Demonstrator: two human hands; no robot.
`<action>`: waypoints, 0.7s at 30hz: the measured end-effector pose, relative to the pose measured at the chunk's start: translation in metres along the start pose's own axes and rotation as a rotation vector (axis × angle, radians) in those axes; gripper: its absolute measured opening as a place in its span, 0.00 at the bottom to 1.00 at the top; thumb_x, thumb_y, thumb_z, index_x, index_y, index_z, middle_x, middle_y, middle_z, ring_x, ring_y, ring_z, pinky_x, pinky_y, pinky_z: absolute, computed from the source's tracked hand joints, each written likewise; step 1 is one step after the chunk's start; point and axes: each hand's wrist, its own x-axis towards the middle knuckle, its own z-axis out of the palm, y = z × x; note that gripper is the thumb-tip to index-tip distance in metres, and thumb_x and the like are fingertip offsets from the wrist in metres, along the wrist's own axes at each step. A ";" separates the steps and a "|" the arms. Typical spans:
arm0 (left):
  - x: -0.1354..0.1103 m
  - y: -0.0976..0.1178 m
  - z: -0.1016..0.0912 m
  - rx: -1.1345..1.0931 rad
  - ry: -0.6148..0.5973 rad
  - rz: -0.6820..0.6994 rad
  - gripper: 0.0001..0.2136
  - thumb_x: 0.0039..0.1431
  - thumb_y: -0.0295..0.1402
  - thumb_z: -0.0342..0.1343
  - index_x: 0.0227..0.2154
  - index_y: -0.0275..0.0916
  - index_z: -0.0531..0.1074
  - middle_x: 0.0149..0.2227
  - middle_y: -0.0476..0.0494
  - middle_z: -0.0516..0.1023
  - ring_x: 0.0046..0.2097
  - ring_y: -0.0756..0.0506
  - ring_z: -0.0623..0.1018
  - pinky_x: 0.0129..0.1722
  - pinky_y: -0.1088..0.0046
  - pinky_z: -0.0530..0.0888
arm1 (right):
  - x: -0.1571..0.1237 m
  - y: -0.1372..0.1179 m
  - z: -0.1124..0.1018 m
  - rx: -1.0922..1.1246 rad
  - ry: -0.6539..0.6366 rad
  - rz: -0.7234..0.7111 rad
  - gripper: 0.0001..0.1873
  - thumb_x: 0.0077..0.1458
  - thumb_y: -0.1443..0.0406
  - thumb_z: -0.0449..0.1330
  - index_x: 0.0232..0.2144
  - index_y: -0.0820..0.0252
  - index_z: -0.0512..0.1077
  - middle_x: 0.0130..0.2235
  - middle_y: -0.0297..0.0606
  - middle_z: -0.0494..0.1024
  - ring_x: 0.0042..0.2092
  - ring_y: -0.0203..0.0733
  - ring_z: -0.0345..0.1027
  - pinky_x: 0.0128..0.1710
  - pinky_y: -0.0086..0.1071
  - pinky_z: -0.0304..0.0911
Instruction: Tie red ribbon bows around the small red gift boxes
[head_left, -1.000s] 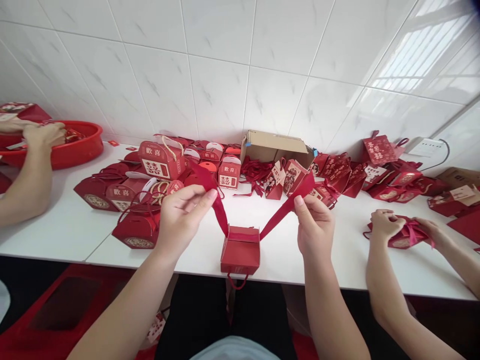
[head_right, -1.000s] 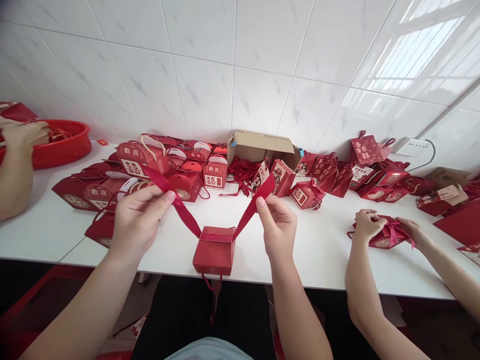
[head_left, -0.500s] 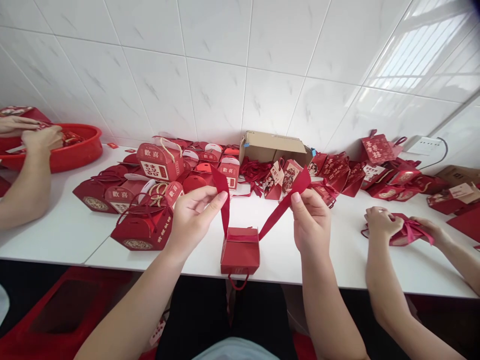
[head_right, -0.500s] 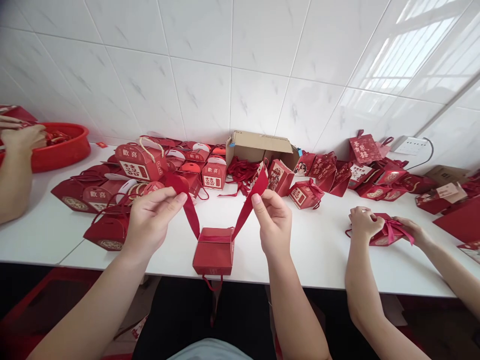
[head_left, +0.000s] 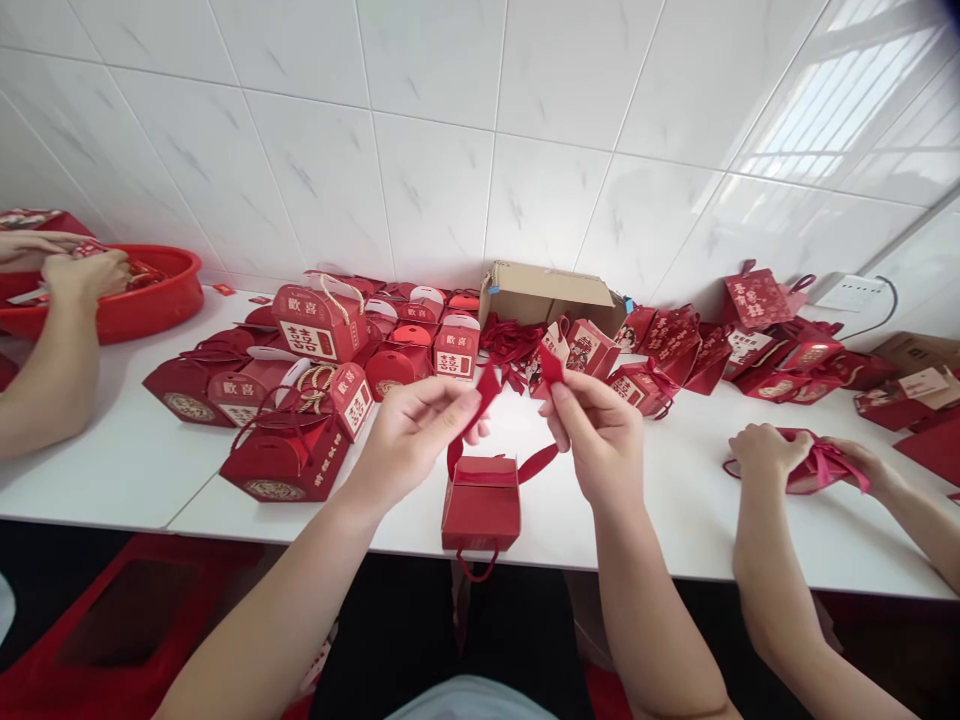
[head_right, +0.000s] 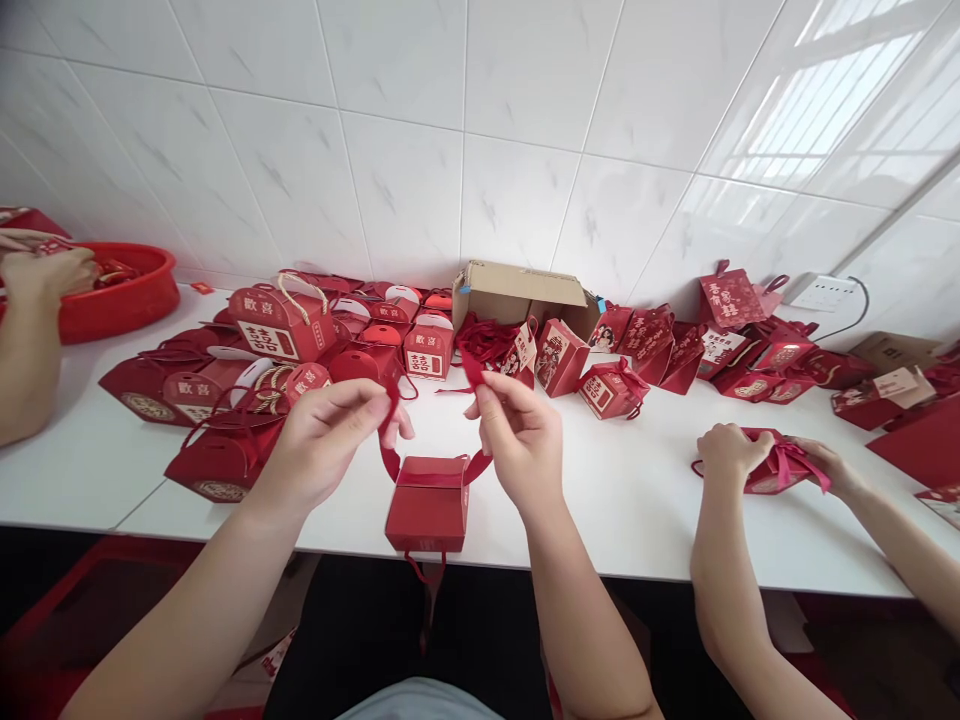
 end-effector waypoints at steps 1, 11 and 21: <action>0.001 0.001 0.002 0.055 -0.025 -0.007 0.11 0.58 0.37 0.57 0.24 0.38 0.74 0.22 0.49 0.74 0.27 0.49 0.74 0.31 0.73 0.72 | -0.001 0.000 0.001 -0.023 -0.053 -0.001 0.08 0.57 0.66 0.60 0.39 0.54 0.76 0.27 0.31 0.75 0.23 0.30 0.63 0.21 0.26 0.59; 0.000 -0.008 0.002 0.117 -0.090 -0.071 0.07 0.54 0.30 0.58 0.36 0.40 0.73 0.30 0.48 0.75 0.34 0.47 0.75 0.34 0.73 0.73 | -0.005 0.004 0.000 -0.194 -0.403 -0.176 0.12 0.61 0.68 0.56 0.40 0.50 0.77 0.33 0.34 0.76 0.35 0.37 0.69 0.36 0.32 0.66; 0.002 -0.013 -0.005 -0.173 -0.078 -0.144 0.06 0.59 0.33 0.56 0.39 0.42 0.73 0.27 0.50 0.73 0.32 0.49 0.74 0.36 0.73 0.72 | -0.002 0.011 -0.006 -0.650 -0.427 -0.543 0.19 0.62 0.73 0.49 0.42 0.51 0.76 0.37 0.39 0.77 0.37 0.41 0.68 0.38 0.38 0.64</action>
